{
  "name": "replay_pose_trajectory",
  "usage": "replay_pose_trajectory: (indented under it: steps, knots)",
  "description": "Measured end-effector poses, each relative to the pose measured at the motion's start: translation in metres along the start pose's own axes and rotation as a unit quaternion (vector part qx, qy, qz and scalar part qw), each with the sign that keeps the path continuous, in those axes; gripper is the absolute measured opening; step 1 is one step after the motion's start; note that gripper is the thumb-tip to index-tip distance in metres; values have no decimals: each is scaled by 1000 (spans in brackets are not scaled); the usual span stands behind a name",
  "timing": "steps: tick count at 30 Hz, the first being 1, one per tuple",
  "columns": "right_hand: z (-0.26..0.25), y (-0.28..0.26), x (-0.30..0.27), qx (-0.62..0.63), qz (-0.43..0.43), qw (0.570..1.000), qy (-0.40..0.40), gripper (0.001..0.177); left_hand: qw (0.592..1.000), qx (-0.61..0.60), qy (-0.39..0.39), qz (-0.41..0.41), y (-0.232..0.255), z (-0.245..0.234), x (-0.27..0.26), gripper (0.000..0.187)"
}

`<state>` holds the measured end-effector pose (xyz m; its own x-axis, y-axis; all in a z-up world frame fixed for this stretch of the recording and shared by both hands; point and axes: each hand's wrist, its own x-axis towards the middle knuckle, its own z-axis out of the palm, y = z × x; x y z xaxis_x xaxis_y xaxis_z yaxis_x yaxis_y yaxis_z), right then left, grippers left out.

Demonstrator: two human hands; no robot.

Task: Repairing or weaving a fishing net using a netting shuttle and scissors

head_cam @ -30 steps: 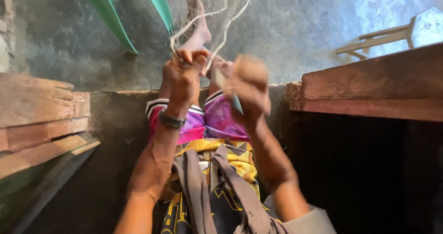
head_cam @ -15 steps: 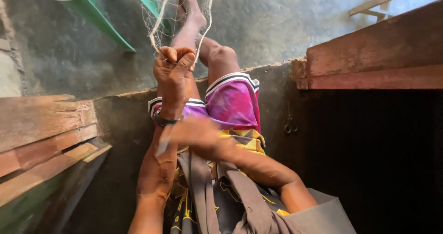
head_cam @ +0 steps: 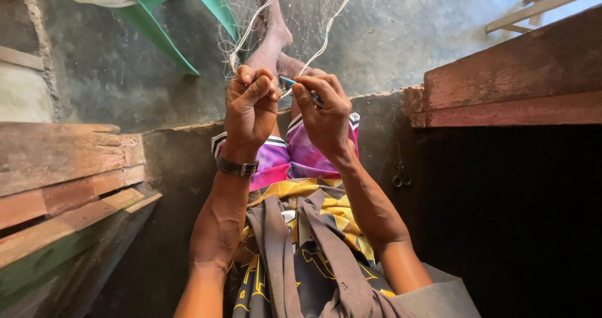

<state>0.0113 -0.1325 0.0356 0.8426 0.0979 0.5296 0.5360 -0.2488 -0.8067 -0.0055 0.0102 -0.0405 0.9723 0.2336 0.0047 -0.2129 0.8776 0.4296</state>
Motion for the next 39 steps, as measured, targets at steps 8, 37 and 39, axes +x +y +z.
replay_pose_trajectory:
  steps: [8,37,39]
  knots:
    - [5,10,-5,204,61,977,-9,22,998,59,15,-19,2,14,-4,29]
    - [-25,-21,-96,-44,11,973,-224,14,991,119,6,-58,38,38,-13,32]
    - [-16,-18,-117,-50,86,988,-121,10,993,106,-1,-46,39,48,-18,35]
